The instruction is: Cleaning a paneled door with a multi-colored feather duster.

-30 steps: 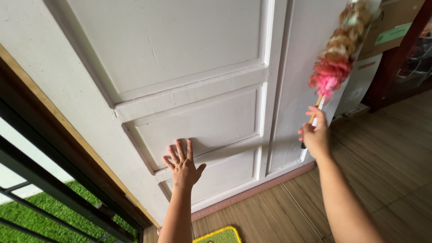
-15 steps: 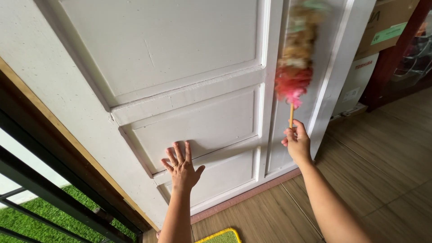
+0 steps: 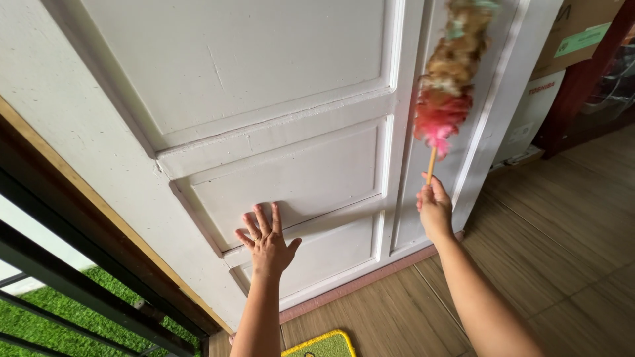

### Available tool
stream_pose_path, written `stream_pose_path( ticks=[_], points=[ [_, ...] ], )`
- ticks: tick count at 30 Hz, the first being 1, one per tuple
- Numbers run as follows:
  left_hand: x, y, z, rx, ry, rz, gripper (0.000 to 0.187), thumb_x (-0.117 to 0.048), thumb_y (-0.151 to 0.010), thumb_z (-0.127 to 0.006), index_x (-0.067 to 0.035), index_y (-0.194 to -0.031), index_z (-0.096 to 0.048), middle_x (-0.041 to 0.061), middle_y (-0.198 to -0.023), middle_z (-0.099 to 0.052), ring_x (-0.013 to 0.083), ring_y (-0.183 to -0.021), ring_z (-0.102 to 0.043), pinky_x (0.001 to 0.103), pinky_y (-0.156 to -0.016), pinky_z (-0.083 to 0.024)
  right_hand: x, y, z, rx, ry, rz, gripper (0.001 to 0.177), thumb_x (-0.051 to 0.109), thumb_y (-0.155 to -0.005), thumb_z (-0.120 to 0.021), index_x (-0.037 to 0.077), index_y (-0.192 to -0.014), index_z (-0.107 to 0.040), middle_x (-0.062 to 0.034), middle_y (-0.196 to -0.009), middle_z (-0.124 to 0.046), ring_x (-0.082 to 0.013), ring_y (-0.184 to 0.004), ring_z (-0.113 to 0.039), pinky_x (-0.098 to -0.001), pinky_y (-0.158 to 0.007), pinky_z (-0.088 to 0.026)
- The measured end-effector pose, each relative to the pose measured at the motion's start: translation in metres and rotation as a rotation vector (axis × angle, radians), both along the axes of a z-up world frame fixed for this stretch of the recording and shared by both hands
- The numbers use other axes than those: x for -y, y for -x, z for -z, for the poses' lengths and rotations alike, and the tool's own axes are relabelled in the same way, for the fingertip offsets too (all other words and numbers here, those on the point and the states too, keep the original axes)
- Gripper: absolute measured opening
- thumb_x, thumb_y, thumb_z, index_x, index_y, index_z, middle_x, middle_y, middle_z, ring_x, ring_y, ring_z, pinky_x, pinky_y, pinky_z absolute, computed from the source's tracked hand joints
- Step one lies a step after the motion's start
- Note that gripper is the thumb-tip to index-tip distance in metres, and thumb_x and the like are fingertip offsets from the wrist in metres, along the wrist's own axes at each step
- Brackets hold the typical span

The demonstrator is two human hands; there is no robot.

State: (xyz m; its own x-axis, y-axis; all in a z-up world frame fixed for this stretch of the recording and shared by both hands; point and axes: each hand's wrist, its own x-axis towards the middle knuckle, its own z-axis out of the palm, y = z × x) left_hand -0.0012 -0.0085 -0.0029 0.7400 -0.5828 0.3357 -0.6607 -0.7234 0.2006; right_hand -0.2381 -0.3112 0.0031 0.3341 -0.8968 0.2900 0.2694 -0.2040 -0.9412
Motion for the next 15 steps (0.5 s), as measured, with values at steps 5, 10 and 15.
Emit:
stream_pose_path(
  ticks=[5,10,15],
  points=[
    [0.000,0.002,-0.001,0.002,-0.008,0.007,0.118,-0.061,-0.077,-0.079,-0.025,-0.162,-0.006,0.023,-0.169,0.004,0.0500,-0.153,0.011,0.072,-0.116,0.008,-0.001,0.007,0.043,-0.299,0.177,-0.018,0.040,0.011,-0.106,-0.047,0.014,-0.144,-0.055,-0.0004,-0.086,-0.059,-0.0075,-0.073,-0.057,-0.0229,-0.070,-0.055],
    [-0.004,0.007,-0.009,0.012,0.005,0.005,0.119,-0.059,-0.076,-0.080,-0.025,-0.163,-0.005,0.021,-0.169,0.003,0.0489,-0.153,0.009,0.072,-0.117,0.005,0.063,-0.001,0.179,-0.129,-0.025,-0.036,0.049,-0.002,-0.095,-0.056,0.012,-0.141,-0.062,0.0052,-0.094,-0.061,-0.0066,-0.080,-0.059,-0.0251,-0.076,-0.057],
    [-0.008,0.009,-0.011,0.025,0.001,0.008,0.120,-0.059,-0.075,-0.080,-0.026,-0.162,-0.005,0.020,-0.169,0.002,0.0487,-0.154,0.008,0.072,-0.118,0.003,0.043,-0.008,0.082,-0.107,-0.011,0.084,0.032,0.010,-0.108,-0.056,0.009,-0.138,-0.066,0.0005,-0.085,-0.059,-0.0088,-0.073,-0.054,-0.0257,-0.066,-0.048]
  ],
)
